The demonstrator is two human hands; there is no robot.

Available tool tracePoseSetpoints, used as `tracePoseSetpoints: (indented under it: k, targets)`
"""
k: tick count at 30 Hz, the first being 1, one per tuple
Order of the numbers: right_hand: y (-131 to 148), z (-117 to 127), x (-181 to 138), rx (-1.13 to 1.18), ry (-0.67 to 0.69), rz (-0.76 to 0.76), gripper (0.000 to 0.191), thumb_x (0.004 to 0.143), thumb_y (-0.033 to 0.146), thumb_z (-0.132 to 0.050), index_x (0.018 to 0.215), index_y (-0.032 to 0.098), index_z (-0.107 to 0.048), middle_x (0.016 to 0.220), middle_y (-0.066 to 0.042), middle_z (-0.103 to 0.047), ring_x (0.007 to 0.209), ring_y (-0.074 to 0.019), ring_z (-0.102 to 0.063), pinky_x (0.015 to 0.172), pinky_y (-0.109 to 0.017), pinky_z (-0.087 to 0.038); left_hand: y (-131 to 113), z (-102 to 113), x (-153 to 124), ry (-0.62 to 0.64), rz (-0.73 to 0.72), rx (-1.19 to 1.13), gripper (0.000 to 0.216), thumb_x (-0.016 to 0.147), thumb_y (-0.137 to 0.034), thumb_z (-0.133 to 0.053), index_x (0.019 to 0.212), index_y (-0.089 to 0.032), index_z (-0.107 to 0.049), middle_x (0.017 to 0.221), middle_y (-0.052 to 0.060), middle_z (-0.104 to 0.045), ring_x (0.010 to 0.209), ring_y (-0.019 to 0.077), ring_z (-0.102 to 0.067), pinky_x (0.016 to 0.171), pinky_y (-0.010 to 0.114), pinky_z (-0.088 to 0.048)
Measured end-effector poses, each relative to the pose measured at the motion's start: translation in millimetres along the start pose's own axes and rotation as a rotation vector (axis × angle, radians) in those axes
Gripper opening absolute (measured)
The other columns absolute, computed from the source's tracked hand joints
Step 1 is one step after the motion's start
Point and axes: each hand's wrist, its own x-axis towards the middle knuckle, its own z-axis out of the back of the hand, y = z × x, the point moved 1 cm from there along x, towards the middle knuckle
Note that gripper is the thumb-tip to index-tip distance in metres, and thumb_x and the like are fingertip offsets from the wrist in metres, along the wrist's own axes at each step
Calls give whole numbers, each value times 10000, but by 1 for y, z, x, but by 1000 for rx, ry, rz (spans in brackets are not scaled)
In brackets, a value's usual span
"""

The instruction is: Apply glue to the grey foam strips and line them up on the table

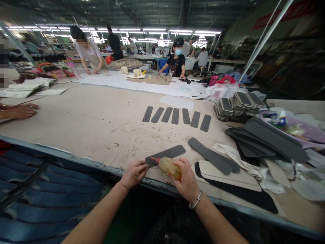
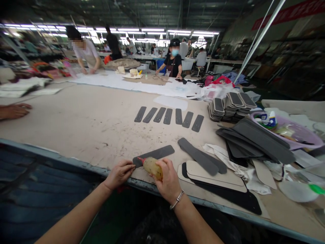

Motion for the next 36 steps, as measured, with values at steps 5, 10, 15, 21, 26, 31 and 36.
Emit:
tracePoseSetpoints:
  k: [5, 10, 15, 21, 26, 31, 36]
  targets:
    - [1, -3, 0, 27, 41, 14, 431, 814, 227, -587, 1205, 242, -407, 1158, -110, -419, 1048, -251, -486, 894, -422, -450, -2, 0, 2, 17, 0, 14, 239, 869, -263, -470, 959, -211, -686, 972, 76, -639, 905, 162, -592, 824, 296, -505]
    - [1, -10, 0, 46, 43, 13, 452, 794, 182, -590, 1203, 248, -408, 1169, -105, -409, 1053, -246, -484, 903, -418, -448, -2, 0, 2, 34, -36, 26, 246, 875, -252, -457, 964, -199, -680, 949, 83, -649, 866, 160, -590, 798, 307, -508]
    - [1, -17, 1, 57, 65, 14, 456, 773, 142, -583, 1187, 247, -424, 1177, -103, -405, 1074, -245, -471, 924, -421, -437, 0, -2, 1, 40, -35, 15, 236, 871, -232, -463, 976, -202, -673, 984, 79, -643, 891, 166, -580, 808, 305, -501]
    - [-1, -20, -1, 54, 99, 20, 503, 730, 79, -567, 1186, 248, -436, 1177, -97, -409, 1080, -238, -462, 941, -422, -432, 0, -2, 1, 44, -52, 29, 219, 868, -221, -474, 975, -192, -662, 974, 80, -644, 890, 169, -584, 817, 312, -494]
    - [-4, -15, 0, 9, 85, 18, 507, 709, 58, -566, 1174, 226, -453, 1174, -95, -409, 1078, -228, -458, 950, -396, -429, 0, -2, 3, 29, -48, 35, 195, 862, -225, -493, 947, -188, -665, 954, 77, -642, 869, 163, -587, 793, 295, -499]
    - [-13, -4, 1, -53, 38, -29, 441, 751, 112, -576, 1164, 226, -472, 1166, -106, -409, 1070, -247, -454, 928, -415, -431, 1, -2, 3, 11, -61, 33, 198, 868, -253, -488, 921, -190, -668, 951, 69, -639, 857, 150, -596, 796, 284, -502]
    - [-24, 12, 3, -135, -40, -78, 389, 781, 159, -594, 1149, 201, -476, 1143, -108, -418, 1051, -244, -452, 925, -413, -428, 1, -2, 4, -7, -76, 41, 178, 860, -246, -511, 925, -182, -663, 943, 58, -640, 867, 145, -599, 807, 279, -502]
